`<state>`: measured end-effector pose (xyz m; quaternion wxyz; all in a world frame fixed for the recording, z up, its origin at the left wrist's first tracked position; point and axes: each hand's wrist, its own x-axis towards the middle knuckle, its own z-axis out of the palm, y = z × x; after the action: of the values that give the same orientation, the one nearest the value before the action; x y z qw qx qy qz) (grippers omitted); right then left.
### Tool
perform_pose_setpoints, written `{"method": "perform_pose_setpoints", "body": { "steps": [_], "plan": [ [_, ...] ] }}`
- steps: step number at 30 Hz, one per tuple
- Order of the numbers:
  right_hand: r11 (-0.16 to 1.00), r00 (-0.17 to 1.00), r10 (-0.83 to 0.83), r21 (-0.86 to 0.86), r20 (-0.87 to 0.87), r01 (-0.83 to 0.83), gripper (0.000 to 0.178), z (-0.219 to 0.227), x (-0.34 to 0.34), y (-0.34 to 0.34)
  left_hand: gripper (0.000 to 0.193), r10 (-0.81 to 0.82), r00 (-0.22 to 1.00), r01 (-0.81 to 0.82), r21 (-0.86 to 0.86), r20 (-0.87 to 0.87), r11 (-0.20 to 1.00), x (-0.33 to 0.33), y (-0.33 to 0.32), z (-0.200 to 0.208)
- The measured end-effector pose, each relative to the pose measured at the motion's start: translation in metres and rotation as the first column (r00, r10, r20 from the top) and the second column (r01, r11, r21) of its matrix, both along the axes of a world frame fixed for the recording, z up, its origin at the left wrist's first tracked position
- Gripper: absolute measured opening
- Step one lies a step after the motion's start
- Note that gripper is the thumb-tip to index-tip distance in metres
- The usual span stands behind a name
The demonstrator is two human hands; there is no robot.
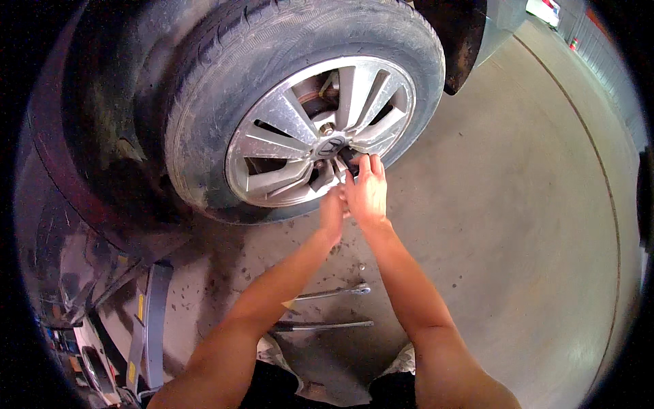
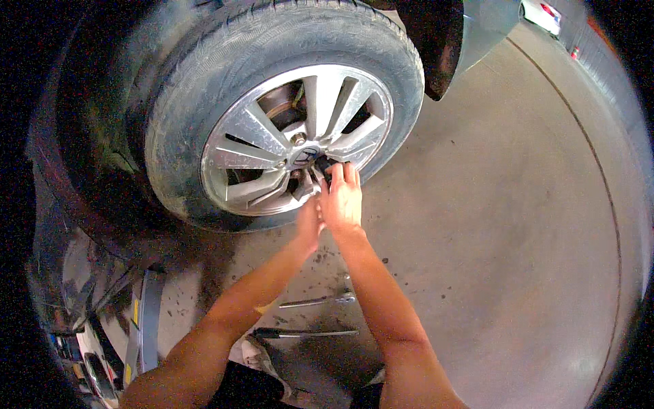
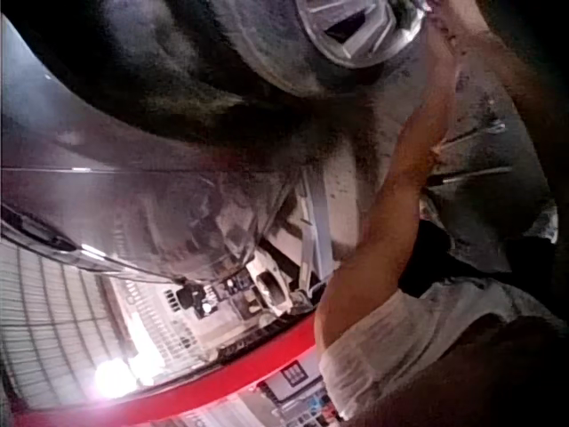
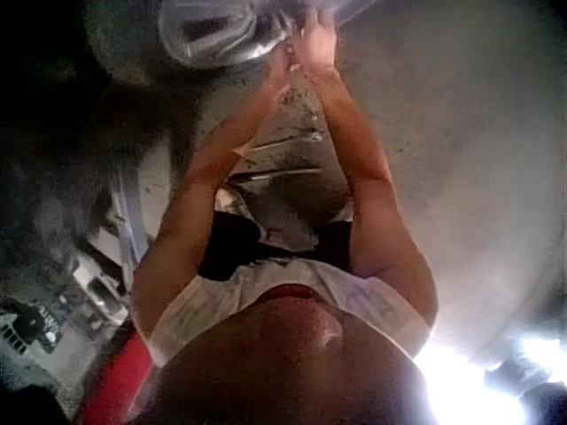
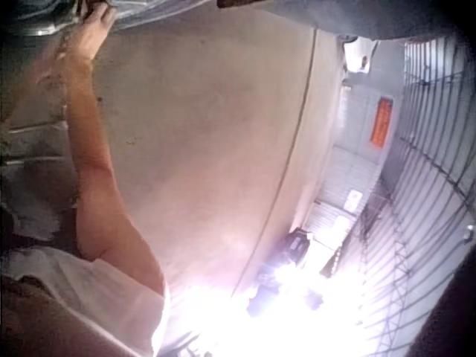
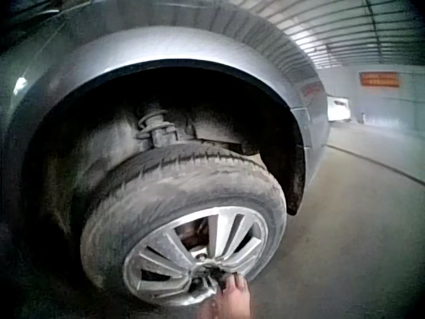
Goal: The person uses a socket wrench and their hands to loosen and remove the lug nuts from a car wheel, then pulls the tire off the hub and rolls it away.
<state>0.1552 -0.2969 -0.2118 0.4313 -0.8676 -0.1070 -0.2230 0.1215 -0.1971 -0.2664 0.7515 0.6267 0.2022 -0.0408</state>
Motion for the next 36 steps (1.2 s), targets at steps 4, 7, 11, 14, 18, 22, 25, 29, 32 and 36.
{"method": "perform_pose_setpoints", "body": {
  "steps": [4, 7, 11, 14, 18, 22, 25, 29, 32, 36],
  "plan": [
    [0.881, 0.988, 0.021, 0.47, -0.153, 0.054, 0.037, 0.008, -0.007, 0.015, 0.042, 0.01, 0.985, -0.088, -0.448, -0.174, 0.89, 0.019, 0.015, 0.042],
    [0.668, 0.598, 0.419, 0.678, -0.683, 0.306, 0.052, 0.007, 0.005, -0.007, 0.05, -0.026, 0.995, -0.022, -0.466, -0.098, 0.885, 0.037, 0.01, 0.025],
    [0.66, 0.541, 0.555, 0.731, -0.632, 0.177, 0.061, 0.007, 0.0, -0.008, 0.045, -0.079, 0.995, 0.027, -0.561, -0.069, 0.827, 0.039, 0.024, -0.001],
    [0.927, 0.895, 0.143, 0.373, -0.423, 0.027, 0.043, -0.009, -0.001, -0.013, 0.049, 0.042, 0.991, -0.106, -0.538, -0.129, 0.836, 0.031, 0.001, 0.038],
    [0.807, 0.91, 0.134, 0.576, -0.392, 0.129, 0.044, -0.022, 0.004, 0.0, 0.045, 0.006, 0.986, -0.092, -0.507, -0.168, 0.857, 0.034, 0.008, 0.031],
    [0.562, 0.599, 0.532, 0.779, -0.599, 0.28, 0.059, -0.014, 0.012, -0.002, 0.035, 0.008, 0.985, -0.094, -0.504, -0.171, 0.859, 0.04, 0.018, 0.018],
    [0.803, 0.861, 0.256, 0.592, -0.439, 0.063, 0.058, -0.019, 0.008, -0.003, 0.033, 0.046, 0.979, -0.14, -0.491, -0.2, 0.86, 0.036, 0.01, 0.034],
    [0.791, 0.825, 0.245, 0.597, -0.509, 0.134, 0.049, 0.001, -0.005, 0.003, 0.037, 0.045, 0.991, -0.097, -0.465, -0.123, 0.88, 0.032, 0.014, 0.042],
    [0.575, 0.575, 0.561, 0.781, -0.595, 0.246, 0.044, -0.011, 0.012, -0.011, 0.039, 0.021, 0.991, -0.082, -0.482, -0.131, 0.872, 0.035, 0.015, 0.034],
    [0.952, 0.985, 0.089, 0.304, -0.146, -0.041, 0.039, 0.0, -0.004, -0.008, 0.037, 0.068, 0.975, -0.169, -0.505, -0.213, 0.846, 0.036, 0.011, 0.036]
  ]
}}
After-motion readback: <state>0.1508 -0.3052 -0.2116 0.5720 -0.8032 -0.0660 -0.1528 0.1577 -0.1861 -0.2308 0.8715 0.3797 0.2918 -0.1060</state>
